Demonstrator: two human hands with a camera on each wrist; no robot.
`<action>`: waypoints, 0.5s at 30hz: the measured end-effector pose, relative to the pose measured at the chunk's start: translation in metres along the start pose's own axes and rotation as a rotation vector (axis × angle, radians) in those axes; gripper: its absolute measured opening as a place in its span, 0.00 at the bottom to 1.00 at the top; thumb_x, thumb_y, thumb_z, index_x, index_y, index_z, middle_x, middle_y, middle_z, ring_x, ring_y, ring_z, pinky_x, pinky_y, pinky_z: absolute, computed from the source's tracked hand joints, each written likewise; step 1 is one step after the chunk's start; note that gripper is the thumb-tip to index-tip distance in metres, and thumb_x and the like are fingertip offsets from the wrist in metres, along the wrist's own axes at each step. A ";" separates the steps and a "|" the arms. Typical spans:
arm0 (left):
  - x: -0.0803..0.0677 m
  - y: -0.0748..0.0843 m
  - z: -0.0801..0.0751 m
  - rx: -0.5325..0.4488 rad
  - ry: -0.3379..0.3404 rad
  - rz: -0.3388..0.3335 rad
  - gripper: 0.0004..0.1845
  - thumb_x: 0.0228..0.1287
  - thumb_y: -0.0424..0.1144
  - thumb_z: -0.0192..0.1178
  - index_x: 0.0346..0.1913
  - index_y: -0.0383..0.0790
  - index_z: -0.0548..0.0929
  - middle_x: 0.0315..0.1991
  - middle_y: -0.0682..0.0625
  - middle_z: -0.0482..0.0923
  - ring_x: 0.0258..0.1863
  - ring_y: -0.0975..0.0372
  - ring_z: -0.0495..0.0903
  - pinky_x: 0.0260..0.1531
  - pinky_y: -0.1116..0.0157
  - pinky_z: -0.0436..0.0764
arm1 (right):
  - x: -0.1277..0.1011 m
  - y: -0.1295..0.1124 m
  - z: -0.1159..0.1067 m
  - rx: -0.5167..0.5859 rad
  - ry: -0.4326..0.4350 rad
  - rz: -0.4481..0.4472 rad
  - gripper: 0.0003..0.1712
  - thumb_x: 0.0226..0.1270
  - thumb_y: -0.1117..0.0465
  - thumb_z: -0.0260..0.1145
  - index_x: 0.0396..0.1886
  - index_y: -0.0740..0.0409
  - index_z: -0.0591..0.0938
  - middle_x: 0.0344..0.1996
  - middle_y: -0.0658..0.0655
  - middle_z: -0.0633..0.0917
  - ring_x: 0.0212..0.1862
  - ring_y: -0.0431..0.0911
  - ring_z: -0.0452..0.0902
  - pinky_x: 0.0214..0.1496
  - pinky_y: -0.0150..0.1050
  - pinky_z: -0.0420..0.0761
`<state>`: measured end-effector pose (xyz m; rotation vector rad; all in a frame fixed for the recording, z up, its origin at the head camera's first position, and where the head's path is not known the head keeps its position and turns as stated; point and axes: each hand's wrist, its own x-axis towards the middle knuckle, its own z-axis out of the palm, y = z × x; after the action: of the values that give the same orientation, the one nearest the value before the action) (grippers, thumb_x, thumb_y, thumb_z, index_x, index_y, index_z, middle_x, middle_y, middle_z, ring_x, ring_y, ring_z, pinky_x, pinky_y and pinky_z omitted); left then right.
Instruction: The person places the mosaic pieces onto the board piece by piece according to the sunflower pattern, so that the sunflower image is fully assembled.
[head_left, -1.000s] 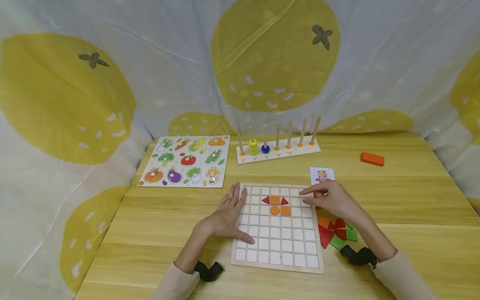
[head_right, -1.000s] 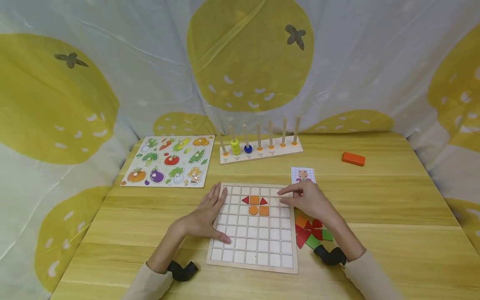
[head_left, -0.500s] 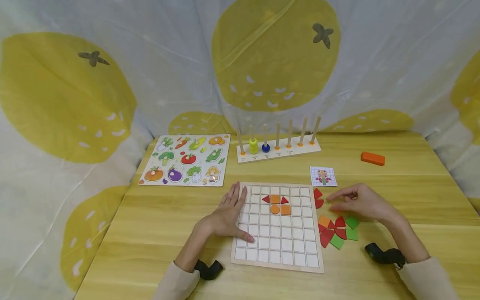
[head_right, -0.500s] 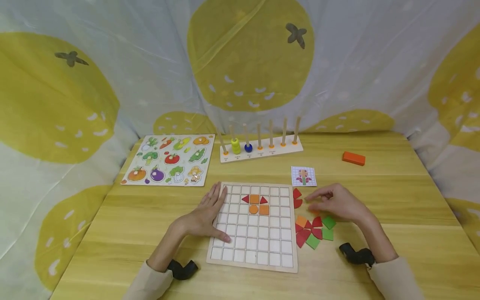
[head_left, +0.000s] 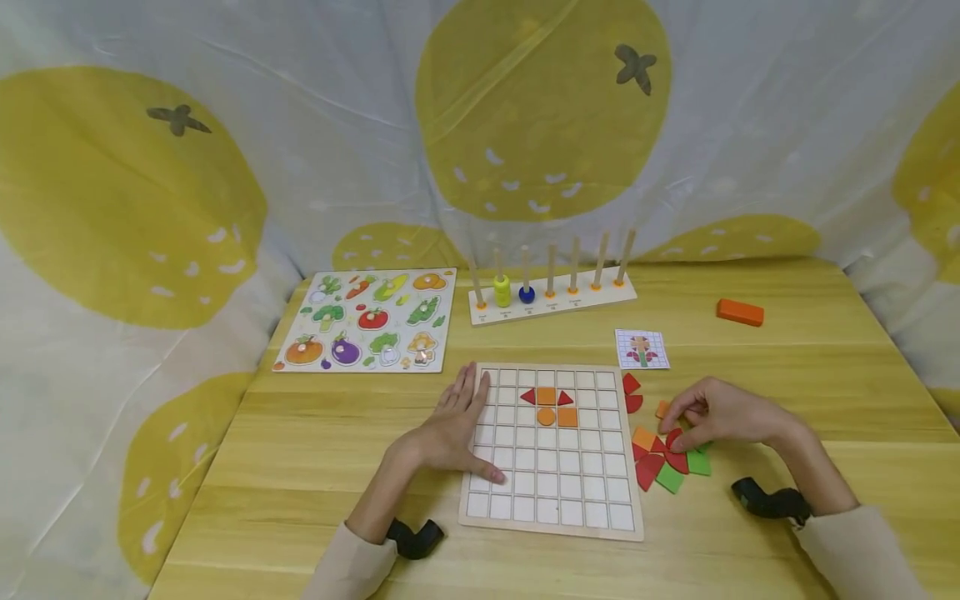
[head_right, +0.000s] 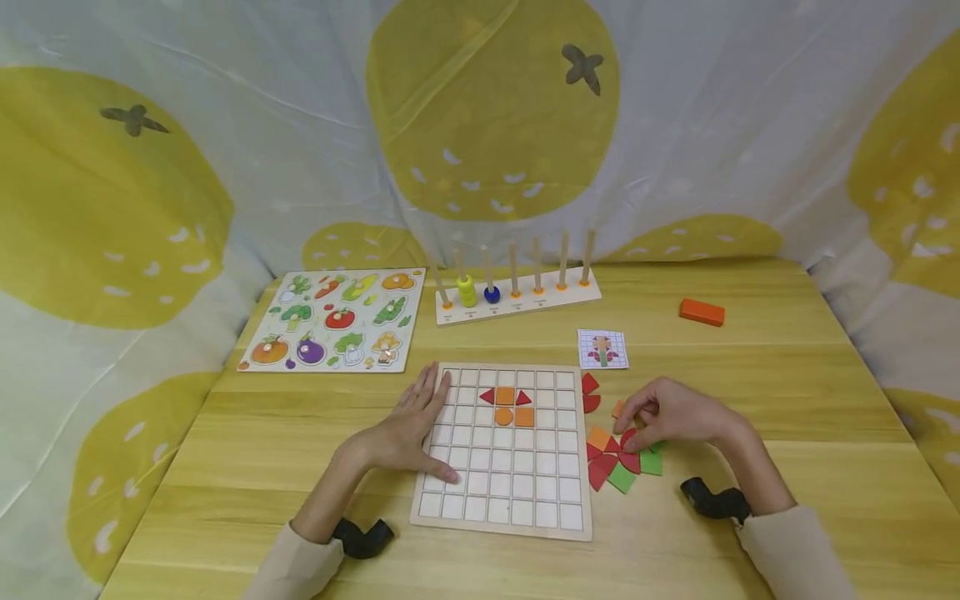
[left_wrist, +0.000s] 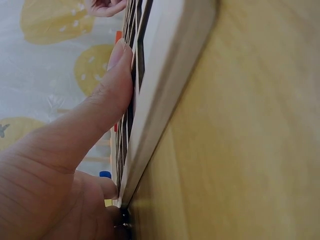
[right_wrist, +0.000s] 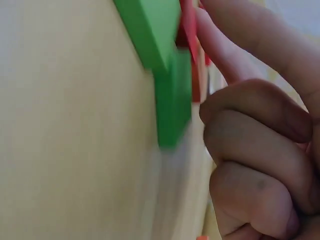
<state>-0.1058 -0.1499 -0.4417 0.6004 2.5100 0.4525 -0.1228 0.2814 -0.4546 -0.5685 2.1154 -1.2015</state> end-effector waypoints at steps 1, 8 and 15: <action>0.000 0.000 0.000 0.000 -0.001 0.001 0.78 0.46 0.67 0.78 0.84 0.37 0.33 0.83 0.39 0.16 0.84 0.47 0.21 0.84 0.48 0.37 | 0.002 -0.002 0.002 -0.008 0.013 0.009 0.09 0.57 0.61 0.80 0.38 0.57 0.91 0.15 0.49 0.71 0.20 0.33 0.62 0.21 0.30 0.62; 0.001 -0.002 0.000 0.007 0.004 0.009 0.79 0.46 0.67 0.78 0.84 0.38 0.32 0.83 0.39 0.15 0.84 0.48 0.20 0.84 0.48 0.36 | 0.007 -0.012 0.009 -0.039 0.080 0.048 0.10 0.57 0.59 0.81 0.37 0.58 0.90 0.18 0.47 0.74 0.21 0.35 0.65 0.22 0.29 0.63; 0.001 -0.002 0.001 0.005 -0.002 0.003 0.79 0.45 0.68 0.78 0.84 0.38 0.32 0.83 0.40 0.15 0.84 0.48 0.20 0.84 0.49 0.36 | 0.006 -0.013 0.007 -0.137 0.214 0.117 0.09 0.59 0.56 0.80 0.38 0.53 0.92 0.21 0.48 0.78 0.23 0.37 0.65 0.23 0.29 0.63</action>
<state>-0.1063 -0.1510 -0.4440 0.6066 2.5095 0.4470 -0.1216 0.2666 -0.4479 -0.3830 2.3901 -1.1004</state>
